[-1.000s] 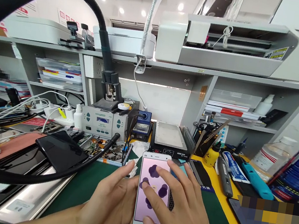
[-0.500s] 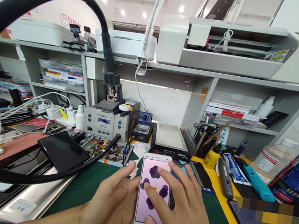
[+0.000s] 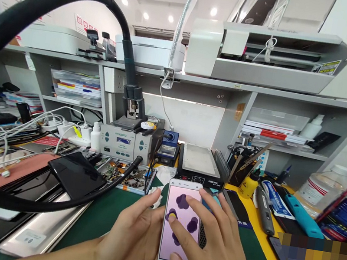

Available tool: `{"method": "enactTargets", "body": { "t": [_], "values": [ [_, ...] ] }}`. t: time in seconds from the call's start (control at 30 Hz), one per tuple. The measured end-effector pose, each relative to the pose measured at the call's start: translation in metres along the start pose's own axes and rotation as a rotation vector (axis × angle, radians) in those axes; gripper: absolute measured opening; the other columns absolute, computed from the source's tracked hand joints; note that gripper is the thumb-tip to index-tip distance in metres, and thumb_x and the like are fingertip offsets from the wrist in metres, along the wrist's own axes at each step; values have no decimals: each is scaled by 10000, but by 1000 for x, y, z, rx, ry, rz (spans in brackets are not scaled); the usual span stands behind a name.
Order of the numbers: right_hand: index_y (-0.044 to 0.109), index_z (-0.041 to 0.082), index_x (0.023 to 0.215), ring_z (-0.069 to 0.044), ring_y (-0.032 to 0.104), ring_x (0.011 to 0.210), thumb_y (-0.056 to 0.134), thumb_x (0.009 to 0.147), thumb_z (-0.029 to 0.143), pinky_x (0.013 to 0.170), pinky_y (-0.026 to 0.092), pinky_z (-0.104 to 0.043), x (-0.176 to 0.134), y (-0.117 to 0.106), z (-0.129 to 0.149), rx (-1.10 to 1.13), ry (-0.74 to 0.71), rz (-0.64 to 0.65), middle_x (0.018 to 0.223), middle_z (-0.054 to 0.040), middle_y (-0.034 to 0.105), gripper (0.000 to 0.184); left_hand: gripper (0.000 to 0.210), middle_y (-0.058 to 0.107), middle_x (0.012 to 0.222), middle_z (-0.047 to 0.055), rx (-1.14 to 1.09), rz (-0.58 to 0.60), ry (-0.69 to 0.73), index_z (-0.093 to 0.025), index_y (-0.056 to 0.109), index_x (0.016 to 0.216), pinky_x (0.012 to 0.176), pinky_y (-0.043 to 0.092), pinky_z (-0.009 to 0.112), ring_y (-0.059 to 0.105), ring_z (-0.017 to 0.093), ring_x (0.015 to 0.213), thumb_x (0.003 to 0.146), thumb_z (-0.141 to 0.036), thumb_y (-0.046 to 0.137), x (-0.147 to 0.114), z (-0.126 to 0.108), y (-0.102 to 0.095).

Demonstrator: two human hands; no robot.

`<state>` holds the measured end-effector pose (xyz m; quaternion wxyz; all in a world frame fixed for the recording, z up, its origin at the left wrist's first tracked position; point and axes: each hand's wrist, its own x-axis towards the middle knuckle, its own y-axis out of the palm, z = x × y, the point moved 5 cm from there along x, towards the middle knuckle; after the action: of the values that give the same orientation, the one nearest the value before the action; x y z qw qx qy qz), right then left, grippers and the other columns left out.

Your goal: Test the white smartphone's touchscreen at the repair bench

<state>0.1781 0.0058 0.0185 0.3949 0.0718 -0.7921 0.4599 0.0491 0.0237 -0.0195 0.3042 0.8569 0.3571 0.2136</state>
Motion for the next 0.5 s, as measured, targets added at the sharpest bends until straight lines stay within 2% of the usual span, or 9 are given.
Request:
{"method": "enactTargets", "body": {
  "t": [0.17, 0.37, 0.5],
  "values": [
    [637, 197, 1228, -378, 372, 1395, 592, 830, 173, 1096, 311, -658, 0, 0, 3, -2, 9, -2, 1394, -180, 476, 401, 670, 605, 1331, 176, -9, 2, 5, -221, 521, 1451, 669, 486, 336, 655, 308, 1016, 1001, -605, 206, -1, -1, 2],
    [645, 200, 1203, -374, 374, 1398, 593, 836, 178, 1104, 304, -656, 1, 1, 2, -9, 9, -7, 1382, -177, 487, 371, 650, 592, 1342, 177, -1, -13, 16, -230, 501, 1471, 784, 501, 435, 645, 323, 1035, 1001, -598, 245, 0, -1, 3],
    [637, 204, 1231, -375, 371, 1398, 595, 842, 206, 1103, 300, -659, -1, 3, 0, -18, 2, -7, 1392, -179, 480, 391, 664, 604, 1320, 182, -14, -4, 8, -216, 503, 1470, 816, 498, 459, 650, 324, 1032, 1000, -603, 237, 1, 0, 3]
  ]
}}
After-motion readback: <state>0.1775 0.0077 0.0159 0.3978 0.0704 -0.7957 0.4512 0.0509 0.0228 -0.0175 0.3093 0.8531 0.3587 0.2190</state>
